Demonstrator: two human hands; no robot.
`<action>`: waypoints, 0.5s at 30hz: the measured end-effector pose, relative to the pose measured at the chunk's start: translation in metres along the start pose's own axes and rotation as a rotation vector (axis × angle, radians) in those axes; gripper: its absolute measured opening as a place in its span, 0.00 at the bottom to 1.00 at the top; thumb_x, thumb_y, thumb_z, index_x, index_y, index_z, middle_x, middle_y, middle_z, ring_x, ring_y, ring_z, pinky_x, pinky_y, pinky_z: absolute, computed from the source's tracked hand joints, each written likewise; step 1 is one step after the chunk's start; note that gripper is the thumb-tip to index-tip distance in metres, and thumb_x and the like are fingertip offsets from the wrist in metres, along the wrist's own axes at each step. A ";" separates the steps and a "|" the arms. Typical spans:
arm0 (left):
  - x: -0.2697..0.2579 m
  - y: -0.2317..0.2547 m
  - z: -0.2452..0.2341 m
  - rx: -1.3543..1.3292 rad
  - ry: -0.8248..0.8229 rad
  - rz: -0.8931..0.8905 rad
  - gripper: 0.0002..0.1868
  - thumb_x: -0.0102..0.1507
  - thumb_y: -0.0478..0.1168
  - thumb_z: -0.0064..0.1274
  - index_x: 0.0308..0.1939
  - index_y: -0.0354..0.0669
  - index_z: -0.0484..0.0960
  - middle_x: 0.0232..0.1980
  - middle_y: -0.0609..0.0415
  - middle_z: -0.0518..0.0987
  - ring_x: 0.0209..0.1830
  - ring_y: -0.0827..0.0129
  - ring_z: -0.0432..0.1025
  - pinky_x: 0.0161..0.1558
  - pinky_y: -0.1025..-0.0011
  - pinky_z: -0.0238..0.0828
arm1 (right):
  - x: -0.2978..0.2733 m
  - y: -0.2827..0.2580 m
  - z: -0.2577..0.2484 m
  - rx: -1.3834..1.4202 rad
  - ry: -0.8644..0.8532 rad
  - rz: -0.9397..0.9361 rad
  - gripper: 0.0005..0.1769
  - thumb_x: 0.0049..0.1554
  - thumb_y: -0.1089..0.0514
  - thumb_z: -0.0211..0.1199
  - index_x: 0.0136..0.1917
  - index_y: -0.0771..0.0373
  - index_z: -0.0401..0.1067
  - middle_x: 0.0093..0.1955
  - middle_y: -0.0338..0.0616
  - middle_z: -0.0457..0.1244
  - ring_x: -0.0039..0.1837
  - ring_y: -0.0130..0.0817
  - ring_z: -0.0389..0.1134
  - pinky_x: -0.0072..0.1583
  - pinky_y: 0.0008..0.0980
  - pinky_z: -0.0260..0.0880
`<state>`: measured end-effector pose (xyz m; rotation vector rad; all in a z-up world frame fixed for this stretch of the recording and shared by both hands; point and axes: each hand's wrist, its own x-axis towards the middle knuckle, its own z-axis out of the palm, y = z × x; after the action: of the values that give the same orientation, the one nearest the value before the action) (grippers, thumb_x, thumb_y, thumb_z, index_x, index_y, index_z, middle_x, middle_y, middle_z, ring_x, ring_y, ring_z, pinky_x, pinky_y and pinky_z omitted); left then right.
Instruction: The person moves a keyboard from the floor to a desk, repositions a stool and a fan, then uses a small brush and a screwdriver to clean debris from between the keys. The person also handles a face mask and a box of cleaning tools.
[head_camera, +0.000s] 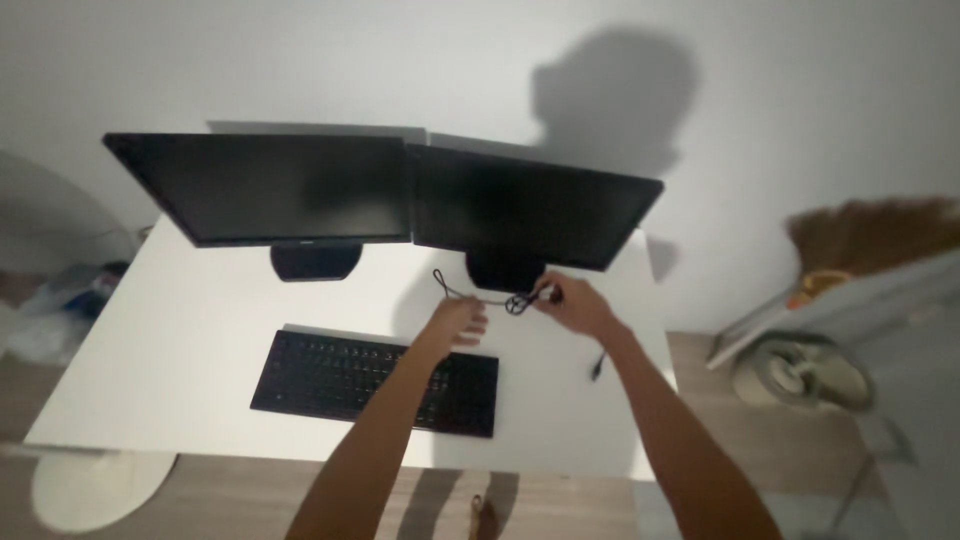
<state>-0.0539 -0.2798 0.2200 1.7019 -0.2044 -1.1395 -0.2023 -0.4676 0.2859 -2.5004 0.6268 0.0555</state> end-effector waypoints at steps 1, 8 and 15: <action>0.023 -0.019 -0.004 -0.010 0.019 -0.003 0.20 0.70 0.50 0.42 0.56 0.41 0.80 0.52 0.47 0.84 0.48 0.61 0.79 0.52 0.62 0.82 | 0.009 0.008 0.013 0.000 -0.012 -0.018 0.15 0.59 0.49 0.65 0.57 0.54 0.74 0.49 0.43 0.71 0.51 0.37 0.72 0.55 0.38 0.70; 0.061 -0.099 -0.004 0.006 0.097 -0.093 0.20 0.67 0.51 0.47 0.50 0.39 0.81 0.43 0.51 0.84 0.39 0.65 0.76 0.41 0.64 0.76 | 0.039 0.056 0.093 -0.002 -0.023 0.045 0.18 0.58 0.49 0.65 0.59 0.56 0.70 0.50 0.48 0.70 0.52 0.42 0.73 0.56 0.42 0.73; 0.019 -0.111 -0.009 -0.029 0.271 -0.149 0.15 0.66 0.48 0.49 0.45 0.41 0.83 0.36 0.54 0.81 0.32 0.69 0.76 0.34 0.69 0.74 | 0.055 0.081 0.127 -0.186 0.012 0.091 0.20 0.57 0.52 0.66 0.63 0.56 0.72 0.60 0.54 0.65 0.63 0.48 0.66 0.63 0.48 0.68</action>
<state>-0.0772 -0.2352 0.1191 1.8481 0.1094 -0.9995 -0.1778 -0.4837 0.1277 -2.6506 0.7720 0.1390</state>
